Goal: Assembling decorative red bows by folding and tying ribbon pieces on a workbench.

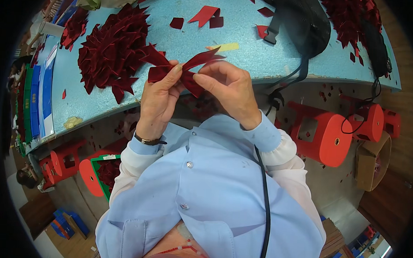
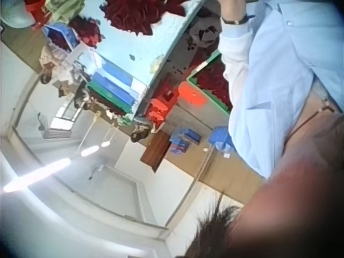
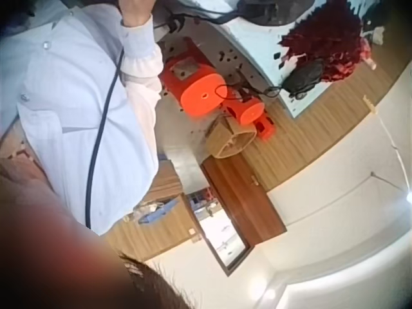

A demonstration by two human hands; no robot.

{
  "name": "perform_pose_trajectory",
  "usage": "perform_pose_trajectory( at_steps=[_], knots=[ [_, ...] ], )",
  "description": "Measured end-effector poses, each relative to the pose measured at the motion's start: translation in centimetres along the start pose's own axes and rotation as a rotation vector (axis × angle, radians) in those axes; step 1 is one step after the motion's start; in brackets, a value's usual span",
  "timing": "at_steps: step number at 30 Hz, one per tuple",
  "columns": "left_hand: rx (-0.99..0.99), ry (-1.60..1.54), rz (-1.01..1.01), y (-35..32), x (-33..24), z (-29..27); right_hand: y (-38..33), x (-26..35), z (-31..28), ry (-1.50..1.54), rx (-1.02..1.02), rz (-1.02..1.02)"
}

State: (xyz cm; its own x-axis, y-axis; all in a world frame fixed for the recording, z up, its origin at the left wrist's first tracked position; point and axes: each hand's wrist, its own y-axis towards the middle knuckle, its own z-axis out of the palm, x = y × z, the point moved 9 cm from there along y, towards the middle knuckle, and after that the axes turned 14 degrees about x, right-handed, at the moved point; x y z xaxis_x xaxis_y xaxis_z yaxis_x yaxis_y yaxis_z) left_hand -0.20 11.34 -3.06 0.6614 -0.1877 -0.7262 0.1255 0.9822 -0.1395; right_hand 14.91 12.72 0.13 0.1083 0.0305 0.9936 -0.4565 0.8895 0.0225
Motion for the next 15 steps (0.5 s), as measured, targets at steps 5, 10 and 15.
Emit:
perform_pose_trajectory(
  at_steps=[5, 10, 15],
  knots=[
    [0.051, 0.092, -0.046, -0.2, 0.3, 0.8, 0.2, 0.2, 0.3, -0.122, 0.099, 0.016],
    [0.136, 0.098, -0.123, -0.3, 0.7, 1.3, 0.1, 0.4, 0.1, -0.136, 0.093, -0.006],
    [0.153, 0.029, -0.188, -0.3, 1.4, 0.9, 0.1, 0.5, 0.5, -0.027, 0.154, -0.153]
  ],
)
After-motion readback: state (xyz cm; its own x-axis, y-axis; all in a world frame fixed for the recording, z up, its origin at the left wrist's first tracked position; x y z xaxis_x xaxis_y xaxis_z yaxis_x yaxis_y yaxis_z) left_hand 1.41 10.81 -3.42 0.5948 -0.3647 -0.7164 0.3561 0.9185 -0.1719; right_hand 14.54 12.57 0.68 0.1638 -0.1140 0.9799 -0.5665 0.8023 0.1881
